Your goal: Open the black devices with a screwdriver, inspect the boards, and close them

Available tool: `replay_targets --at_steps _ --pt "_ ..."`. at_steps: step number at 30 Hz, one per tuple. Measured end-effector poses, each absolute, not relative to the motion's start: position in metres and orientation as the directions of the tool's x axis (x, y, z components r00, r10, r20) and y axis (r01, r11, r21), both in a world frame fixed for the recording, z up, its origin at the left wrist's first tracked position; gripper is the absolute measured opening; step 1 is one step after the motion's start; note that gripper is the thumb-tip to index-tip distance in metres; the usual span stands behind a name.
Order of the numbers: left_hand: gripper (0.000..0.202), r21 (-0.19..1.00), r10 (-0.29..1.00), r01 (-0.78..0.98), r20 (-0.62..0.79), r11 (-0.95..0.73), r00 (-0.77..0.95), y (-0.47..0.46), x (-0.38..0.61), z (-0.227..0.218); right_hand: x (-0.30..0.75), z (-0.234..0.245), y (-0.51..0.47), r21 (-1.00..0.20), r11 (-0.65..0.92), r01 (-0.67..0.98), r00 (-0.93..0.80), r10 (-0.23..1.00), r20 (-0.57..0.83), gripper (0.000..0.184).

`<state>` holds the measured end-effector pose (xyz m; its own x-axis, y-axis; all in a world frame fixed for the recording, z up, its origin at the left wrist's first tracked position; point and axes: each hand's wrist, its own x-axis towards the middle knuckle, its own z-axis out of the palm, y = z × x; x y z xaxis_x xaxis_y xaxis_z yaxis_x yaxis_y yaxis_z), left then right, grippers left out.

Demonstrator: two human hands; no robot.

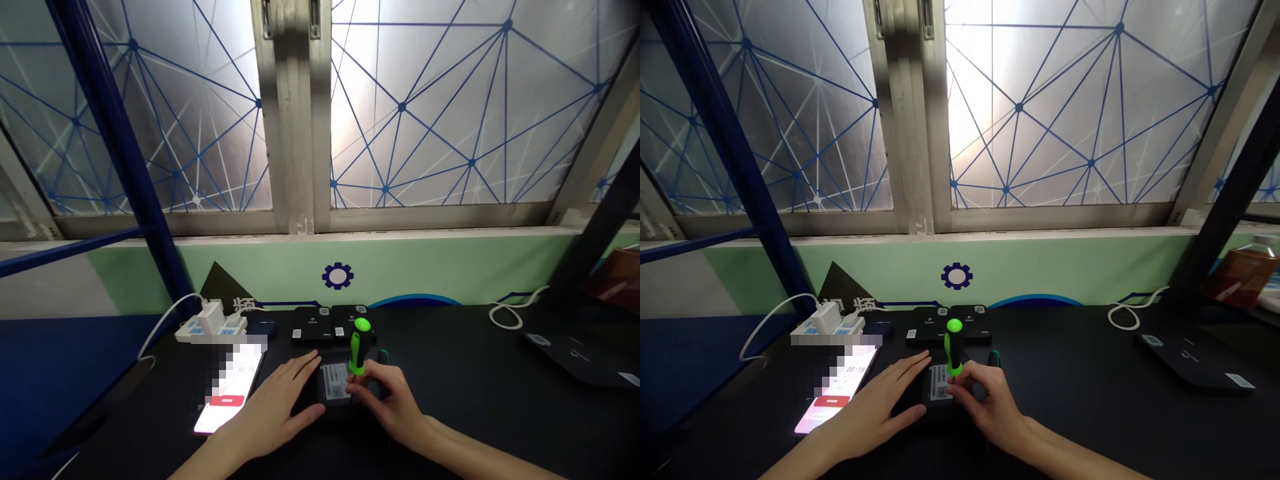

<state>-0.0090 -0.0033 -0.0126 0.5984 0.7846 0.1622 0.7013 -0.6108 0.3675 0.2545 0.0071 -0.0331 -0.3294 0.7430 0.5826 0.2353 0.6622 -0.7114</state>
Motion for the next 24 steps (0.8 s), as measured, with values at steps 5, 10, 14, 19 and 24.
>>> replay_targets --at_steps 5,10,14,19,24 --pt "0.069 0.403 0.793 0.696 0.15 -0.595 0.591 -0.0045 -0.0104 -0.0147 0.2544 -0.0282 0.0043 -0.69 0.68 0.249 -0.364 0.726 0.584 0.014" --pt "0.069 0.416 0.81 0.712 0.114 -0.565 0.575 -0.0045 -0.0107 -0.014 0.2559 -0.0294 0.0024 -0.665 0.713 0.221 -0.449 0.68 0.58 0.01" --pt "0.069 0.414 0.807 0.709 0.128 -0.571 0.576 -0.0036 -0.0106 -0.0146 0.256 -0.033 0.0047 -0.671 0.709 0.216 -0.393 0.692 0.605 0.009" --pt "0.068 0.417 0.806 0.706 0.129 -0.572 0.577 -0.0041 -0.0095 -0.0138 0.2564 -0.0301 0.0044 -0.666 0.7 0.259 -0.394 0.706 0.589 0.012" --pt "0.068 0.418 0.806 0.706 0.121 -0.571 0.58 -0.0041 -0.0086 -0.012 0.2561 -0.0269 0.0024 -0.662 0.704 0.256 -0.396 0.702 0.592 0.012"
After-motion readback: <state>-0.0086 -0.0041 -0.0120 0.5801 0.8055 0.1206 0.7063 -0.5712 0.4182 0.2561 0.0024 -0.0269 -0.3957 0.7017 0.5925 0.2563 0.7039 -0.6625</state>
